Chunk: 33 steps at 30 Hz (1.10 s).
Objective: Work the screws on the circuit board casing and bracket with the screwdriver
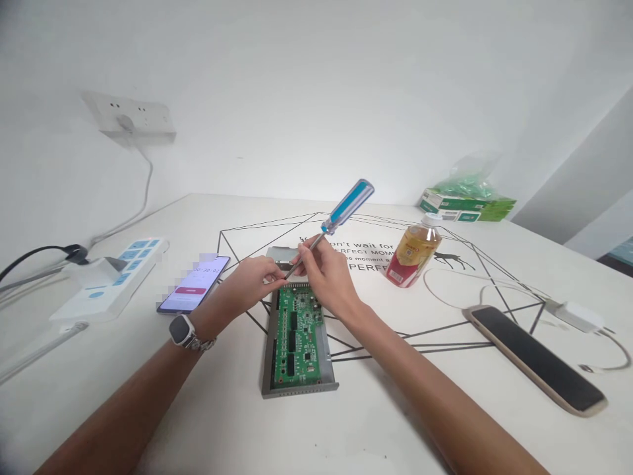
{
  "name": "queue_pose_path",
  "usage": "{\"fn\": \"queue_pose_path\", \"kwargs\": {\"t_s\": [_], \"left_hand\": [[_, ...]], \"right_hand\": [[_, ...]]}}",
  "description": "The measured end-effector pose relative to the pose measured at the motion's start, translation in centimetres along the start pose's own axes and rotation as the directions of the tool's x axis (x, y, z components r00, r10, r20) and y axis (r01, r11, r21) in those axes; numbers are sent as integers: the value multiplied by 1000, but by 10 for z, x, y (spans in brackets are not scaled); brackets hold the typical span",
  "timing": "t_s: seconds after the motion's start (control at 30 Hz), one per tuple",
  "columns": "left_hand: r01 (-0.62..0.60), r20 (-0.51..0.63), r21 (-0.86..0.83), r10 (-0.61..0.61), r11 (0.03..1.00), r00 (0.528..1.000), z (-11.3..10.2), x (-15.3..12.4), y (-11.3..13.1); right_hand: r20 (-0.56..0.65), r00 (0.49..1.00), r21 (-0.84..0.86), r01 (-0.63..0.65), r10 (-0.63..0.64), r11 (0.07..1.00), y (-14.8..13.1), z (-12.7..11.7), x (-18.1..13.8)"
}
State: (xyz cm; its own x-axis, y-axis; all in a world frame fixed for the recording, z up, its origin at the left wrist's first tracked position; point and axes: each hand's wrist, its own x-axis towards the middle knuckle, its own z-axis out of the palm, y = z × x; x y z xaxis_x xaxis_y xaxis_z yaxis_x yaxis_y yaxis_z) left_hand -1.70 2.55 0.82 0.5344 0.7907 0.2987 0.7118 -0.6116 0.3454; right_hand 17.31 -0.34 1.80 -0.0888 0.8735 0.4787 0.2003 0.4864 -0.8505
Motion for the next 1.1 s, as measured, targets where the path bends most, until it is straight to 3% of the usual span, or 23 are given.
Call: {"fn": "queue_pose_path", "kwargs": {"t_s": [0.27, 0.53, 0.9, 1.1], "left_hand": [[20, -113, -186, -42, 982, 993, 5, 0, 1], [53, -109, -327, -94, 943, 990, 7, 0, 2], [20, -89, -415, -62, 910, 994, 18, -2, 10], [24, -92, -451, -74, 892, 993, 21, -4, 20]], "right_hand": [[-109, 994, 73, 26, -18, 997, 0, -6, 3], [-125, 992, 146, 2, 17, 989, 0, -5, 5], [-59, 997, -32, 54, -56, 998, -8, -10, 1], [-88, 993, -53, 73, -78, 996, -9, -11, 1]]}}
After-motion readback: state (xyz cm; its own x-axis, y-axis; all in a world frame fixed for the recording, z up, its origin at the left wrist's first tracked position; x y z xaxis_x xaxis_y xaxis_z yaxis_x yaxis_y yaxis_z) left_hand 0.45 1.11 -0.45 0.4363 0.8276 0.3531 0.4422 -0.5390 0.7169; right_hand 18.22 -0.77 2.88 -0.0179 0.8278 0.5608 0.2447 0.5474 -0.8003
